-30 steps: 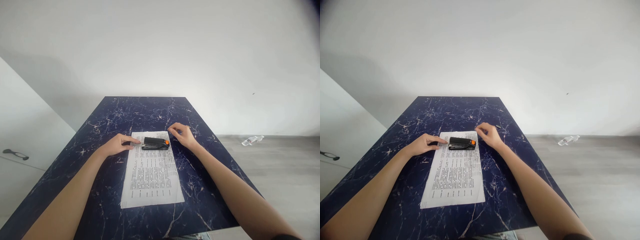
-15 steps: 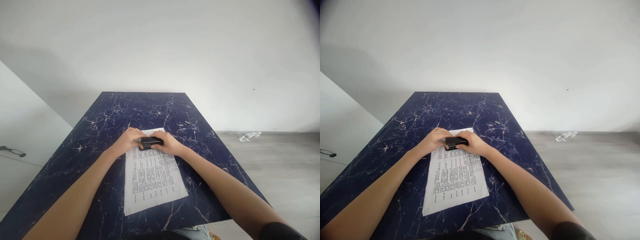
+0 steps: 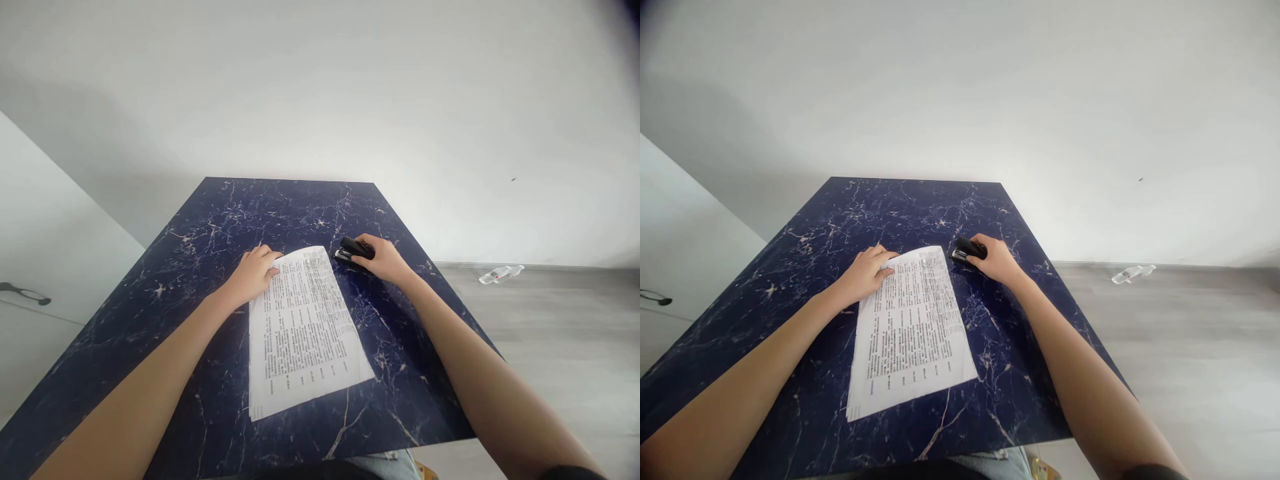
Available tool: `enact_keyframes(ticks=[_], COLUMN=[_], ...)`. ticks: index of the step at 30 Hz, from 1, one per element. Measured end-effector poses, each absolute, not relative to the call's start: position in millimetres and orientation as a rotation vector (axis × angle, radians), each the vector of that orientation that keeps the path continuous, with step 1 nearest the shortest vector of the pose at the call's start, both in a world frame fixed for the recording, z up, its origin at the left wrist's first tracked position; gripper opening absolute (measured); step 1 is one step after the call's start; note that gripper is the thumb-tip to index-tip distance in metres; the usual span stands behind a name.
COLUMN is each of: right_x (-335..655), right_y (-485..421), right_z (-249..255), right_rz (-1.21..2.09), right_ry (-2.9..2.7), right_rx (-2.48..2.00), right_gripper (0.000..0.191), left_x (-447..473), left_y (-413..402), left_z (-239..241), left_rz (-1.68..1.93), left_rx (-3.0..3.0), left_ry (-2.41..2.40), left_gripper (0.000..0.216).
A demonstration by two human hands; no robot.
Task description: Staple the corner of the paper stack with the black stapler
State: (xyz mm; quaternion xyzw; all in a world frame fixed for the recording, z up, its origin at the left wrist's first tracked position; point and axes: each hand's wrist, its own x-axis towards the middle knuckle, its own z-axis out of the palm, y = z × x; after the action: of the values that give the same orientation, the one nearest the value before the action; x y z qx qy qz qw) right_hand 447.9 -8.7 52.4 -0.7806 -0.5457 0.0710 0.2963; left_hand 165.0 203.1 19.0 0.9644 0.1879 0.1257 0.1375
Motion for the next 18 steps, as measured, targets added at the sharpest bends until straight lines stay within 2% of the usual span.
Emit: enact_keyframes(ticks=[5,11,18], right_x=[450.3,456.2,441.4], right_y=[-13.2,-21.0,-19.0], right_z=[60.1,71.3,74.8], right_rz=[0.297,0.599,0.689], right_ry=[-1.589,-1.809,-1.931], right_rx=[-2.062,-1.852,-1.743], right_gripper=[0.028,0.028,0.027], left_x=[160.2,153.1,153.1], left_y=[212.5,228.8,227.2], left_z=[24.9,21.4,21.8], left_rz=[0.559,0.636,0.585], left_rx=[2.624,2.497,2.455], left_ry=[0.492,0.629,0.652], left_gripper=[0.023,0.024,0.031])
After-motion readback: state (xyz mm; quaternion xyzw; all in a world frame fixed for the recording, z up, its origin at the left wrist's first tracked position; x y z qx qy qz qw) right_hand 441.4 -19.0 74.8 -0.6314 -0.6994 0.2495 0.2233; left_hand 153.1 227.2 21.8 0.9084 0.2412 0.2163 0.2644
